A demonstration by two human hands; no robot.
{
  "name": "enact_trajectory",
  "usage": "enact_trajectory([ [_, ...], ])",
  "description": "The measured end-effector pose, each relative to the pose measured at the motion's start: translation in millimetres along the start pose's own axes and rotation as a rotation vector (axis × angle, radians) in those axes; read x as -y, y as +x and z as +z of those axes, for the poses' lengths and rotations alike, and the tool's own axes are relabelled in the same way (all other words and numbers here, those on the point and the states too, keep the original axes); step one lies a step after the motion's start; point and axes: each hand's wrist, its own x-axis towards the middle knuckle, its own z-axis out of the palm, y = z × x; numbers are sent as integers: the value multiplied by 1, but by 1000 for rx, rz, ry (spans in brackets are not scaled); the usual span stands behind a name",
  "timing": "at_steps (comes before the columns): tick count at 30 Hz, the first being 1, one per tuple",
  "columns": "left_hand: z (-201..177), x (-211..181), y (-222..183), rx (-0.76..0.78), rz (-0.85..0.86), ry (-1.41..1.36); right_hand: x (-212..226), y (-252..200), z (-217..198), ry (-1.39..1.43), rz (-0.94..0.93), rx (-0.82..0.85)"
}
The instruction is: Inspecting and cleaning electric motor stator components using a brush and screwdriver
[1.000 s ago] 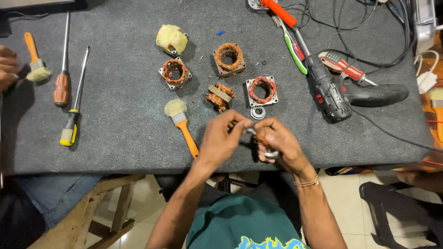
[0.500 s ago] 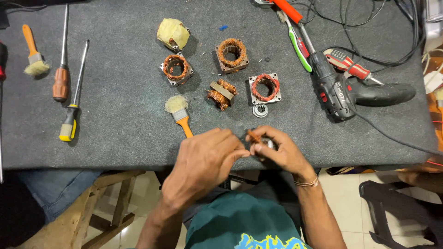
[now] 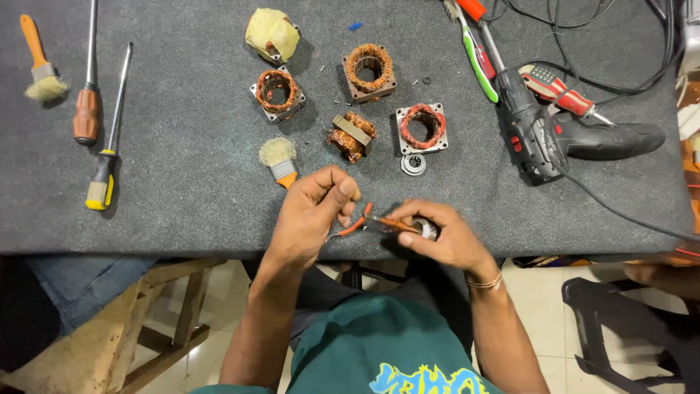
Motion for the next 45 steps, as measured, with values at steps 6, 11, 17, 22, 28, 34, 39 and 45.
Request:
enact_trajectory([
  [6, 20, -46, -33, 166, 125, 123, -1, 2, 4, -31, 42, -156],
  [11, 32, -45, -24, 154, 320, 224, -13, 0, 9, 122, 25, -241],
  [17, 38, -21, -20, -4, 244, -103, -10, 3, 9, 152, 49, -245],
  [22, 43, -6, -23, -37, 67, -627, -11, 2, 8, 130, 53, -220],
  [28, 41, -13, -22, -30, 33, -673, -6, 4, 10, -125, -16, -183],
  [34, 58, -11, -37, 26, 105, -520, -9, 6, 20, -151, -31, -307],
  [39, 67, -24, -43, 10, 255, -301, 1, 9, 33, -258, -85, -386],
  [45, 68, -13, -42, 49, 224, -355, 4, 9, 43, -386, -106, -464],
])
